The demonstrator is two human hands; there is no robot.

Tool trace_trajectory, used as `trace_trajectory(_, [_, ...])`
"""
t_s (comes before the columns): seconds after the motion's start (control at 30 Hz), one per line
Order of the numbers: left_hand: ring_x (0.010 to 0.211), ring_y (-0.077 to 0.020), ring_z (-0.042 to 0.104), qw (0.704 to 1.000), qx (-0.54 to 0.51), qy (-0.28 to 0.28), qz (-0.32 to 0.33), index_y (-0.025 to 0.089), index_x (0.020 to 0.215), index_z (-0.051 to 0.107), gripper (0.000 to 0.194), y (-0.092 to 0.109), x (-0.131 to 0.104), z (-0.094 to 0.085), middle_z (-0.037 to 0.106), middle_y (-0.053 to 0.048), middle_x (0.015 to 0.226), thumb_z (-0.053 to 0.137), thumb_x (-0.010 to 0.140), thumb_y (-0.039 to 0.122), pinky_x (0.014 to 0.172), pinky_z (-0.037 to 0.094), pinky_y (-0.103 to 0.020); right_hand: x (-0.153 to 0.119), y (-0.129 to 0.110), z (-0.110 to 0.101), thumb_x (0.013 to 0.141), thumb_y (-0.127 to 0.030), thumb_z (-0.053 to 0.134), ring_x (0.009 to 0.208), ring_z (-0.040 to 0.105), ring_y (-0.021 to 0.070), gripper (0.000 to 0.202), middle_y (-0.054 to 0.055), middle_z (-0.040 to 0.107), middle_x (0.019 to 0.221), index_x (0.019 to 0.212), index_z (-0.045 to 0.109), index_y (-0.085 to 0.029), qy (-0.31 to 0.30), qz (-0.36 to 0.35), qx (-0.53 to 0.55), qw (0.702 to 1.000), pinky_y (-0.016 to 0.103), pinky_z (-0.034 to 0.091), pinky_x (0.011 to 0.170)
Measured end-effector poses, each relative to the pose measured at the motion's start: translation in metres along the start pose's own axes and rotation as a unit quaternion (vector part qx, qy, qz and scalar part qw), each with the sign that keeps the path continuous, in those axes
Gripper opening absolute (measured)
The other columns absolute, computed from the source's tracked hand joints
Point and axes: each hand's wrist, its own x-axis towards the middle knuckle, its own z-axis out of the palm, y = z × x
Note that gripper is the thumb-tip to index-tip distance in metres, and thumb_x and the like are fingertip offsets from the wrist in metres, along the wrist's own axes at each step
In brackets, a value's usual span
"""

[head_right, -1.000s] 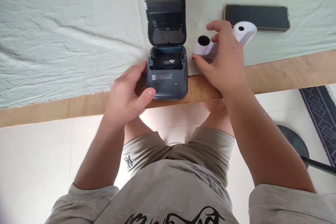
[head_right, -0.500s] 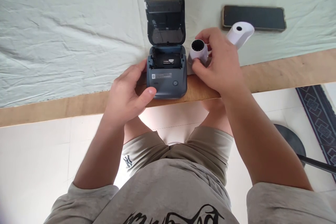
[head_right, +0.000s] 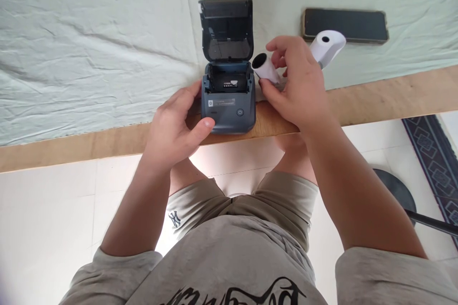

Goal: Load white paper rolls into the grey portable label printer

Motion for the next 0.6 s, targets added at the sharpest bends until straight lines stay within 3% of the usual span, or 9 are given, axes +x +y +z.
trace_trajectory(0.2, [0.13,-0.0377,0.076,1.0,0.017,-0.003,-0.022,0.007,0.165,0.06,0.085,0.003,0.001,0.0,0.078,-0.017,0.144,0.062,0.104,0.067,0.114,0.062,-0.053,-0.003,0.004,-0.003,0.087,-0.033,0.08,0.103,0.069,0.018,0.048,0.007,0.07,0.121,0.13,0.06,-0.026,0.044,0.003,0.018,0.999,0.041,0.061,0.09])
trace_trajectory(0.33, [0.135,-0.0377,0.074,0.999,0.013,-0.008,-0.029,0.015,0.165,0.06,0.081,0.004,0.0,0.0,0.077,-0.015,0.15,0.065,0.103,0.068,0.117,0.062,-0.054,0.0,0.006,-0.002,0.087,-0.029,0.077,0.102,0.069,0.0168,0.036,0.007,0.069,0.115,0.121,0.063,-0.024,0.098,-0.002,0.041,0.994,0.039,0.059,0.088])
trace_trajectory(0.47, [0.135,-0.0372,0.074,0.999,0.01,-0.011,-0.033,0.016,0.163,0.061,0.079,0.004,0.0,-0.001,0.077,-0.014,0.15,0.066,0.103,0.067,0.117,0.062,-0.054,0.01,-0.02,-0.006,0.085,-0.025,0.079,0.098,0.073,0.0151,0.037,0.003,0.072,0.111,0.119,0.064,-0.025,0.109,-0.041,0.117,0.986,0.034,0.058,0.077])
trace_trajectory(0.6, [0.135,-0.0374,0.075,0.999,0.014,-0.011,-0.032,0.02,0.165,0.059,0.08,0.003,0.0,0.0,0.077,-0.013,0.148,0.065,0.103,0.071,0.116,0.063,-0.053,0.023,-0.058,-0.01,0.089,-0.021,0.074,0.112,0.077,0.0156,0.03,-0.002,0.077,0.122,0.118,0.069,-0.028,0.045,-0.059,0.12,0.99,0.037,0.065,0.091])
